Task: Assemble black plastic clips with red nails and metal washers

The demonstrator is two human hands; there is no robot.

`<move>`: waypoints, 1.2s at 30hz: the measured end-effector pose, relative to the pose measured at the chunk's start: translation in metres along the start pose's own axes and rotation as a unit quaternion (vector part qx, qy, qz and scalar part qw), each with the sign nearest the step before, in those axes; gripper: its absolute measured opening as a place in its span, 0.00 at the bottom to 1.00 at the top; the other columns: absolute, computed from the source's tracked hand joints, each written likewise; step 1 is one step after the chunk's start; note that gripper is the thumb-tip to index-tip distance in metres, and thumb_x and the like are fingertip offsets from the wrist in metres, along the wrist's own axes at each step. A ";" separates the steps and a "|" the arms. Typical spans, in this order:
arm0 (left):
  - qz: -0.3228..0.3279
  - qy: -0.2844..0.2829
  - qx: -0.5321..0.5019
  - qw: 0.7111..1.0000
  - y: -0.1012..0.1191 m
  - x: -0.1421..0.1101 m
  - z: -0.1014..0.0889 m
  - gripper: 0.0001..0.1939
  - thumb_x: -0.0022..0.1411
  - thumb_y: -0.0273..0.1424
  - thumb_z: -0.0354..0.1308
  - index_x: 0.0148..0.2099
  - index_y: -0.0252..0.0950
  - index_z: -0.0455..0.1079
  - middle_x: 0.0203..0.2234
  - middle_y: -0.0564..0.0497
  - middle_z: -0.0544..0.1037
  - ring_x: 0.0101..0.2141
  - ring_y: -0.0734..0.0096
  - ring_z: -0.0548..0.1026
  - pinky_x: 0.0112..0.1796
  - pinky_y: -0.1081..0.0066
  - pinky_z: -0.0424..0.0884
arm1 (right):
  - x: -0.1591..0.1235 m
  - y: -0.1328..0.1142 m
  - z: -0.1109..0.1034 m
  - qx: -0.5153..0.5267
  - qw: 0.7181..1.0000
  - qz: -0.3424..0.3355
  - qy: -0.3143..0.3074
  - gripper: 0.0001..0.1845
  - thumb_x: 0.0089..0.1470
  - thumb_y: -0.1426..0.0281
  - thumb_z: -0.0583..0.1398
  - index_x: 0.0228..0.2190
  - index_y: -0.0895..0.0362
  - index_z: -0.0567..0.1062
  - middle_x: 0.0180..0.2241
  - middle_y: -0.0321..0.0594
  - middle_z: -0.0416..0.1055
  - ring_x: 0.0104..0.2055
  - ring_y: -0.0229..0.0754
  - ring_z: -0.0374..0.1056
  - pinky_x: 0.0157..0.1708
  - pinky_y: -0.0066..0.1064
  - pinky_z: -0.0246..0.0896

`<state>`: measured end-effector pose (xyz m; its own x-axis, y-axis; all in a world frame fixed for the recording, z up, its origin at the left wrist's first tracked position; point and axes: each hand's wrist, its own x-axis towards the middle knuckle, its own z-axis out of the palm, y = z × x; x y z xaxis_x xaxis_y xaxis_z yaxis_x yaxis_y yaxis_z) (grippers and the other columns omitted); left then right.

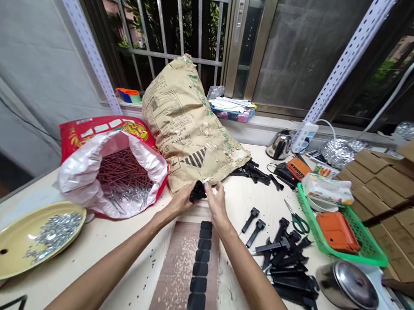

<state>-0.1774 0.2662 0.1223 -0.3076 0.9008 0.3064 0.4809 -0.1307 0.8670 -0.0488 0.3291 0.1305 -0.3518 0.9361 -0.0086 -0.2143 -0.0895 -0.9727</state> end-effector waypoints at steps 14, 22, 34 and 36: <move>0.128 -0.077 0.104 0.983 0.054 -0.011 0.003 0.39 0.55 0.31 0.60 0.66 0.35 0.48 0.62 0.38 0.56 0.62 0.52 0.52 0.60 0.56 0.44 | -0.018 -0.024 -0.061 -0.023 0.997 0.058 -0.040 0.25 0.46 0.57 0.62 0.43 0.59 0.72 0.35 0.44 0.71 0.34 0.45 0.71 0.34 0.39 0.67; 0.293 -0.138 0.300 0.897 0.139 -0.076 0.056 0.27 0.64 0.25 0.47 0.64 0.46 0.52 0.63 0.46 0.56 0.64 0.54 0.41 0.60 0.47 0.41 | -0.086 -0.019 -0.040 -0.182 0.983 0.009 0.007 0.17 0.52 0.64 0.60 0.46 0.48 0.73 0.56 0.42 0.60 0.61 0.54 0.48 0.53 0.66 0.44; -0.139 0.128 0.469 0.863 0.041 -0.185 -0.061 0.15 0.64 0.27 0.48 0.48 0.33 0.72 0.34 0.42 0.74 0.38 0.57 0.67 0.38 0.61 0.68 | -0.084 -0.037 -0.077 -0.163 0.975 0.011 -0.151 0.21 0.50 0.58 0.63 0.42 0.57 0.75 0.29 0.36 0.70 0.25 0.33 0.63 0.26 0.26 0.61; -0.166 0.102 0.475 0.858 0.022 -0.187 -0.078 0.14 0.64 0.28 0.48 0.46 0.33 0.74 0.31 0.43 0.73 0.36 0.58 0.66 0.36 0.63 0.67 | -0.091 -0.033 -0.071 -0.184 0.969 -0.003 -0.168 0.22 0.51 0.58 0.61 0.45 0.58 0.74 0.26 0.36 0.69 0.24 0.34 0.61 0.24 0.27 0.61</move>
<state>-0.1736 0.0628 0.1154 -0.6476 0.7197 0.2502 0.7617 0.6024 0.2386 0.0550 0.2715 0.1468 -0.6412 0.7673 0.0123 0.1004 0.0998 -0.9899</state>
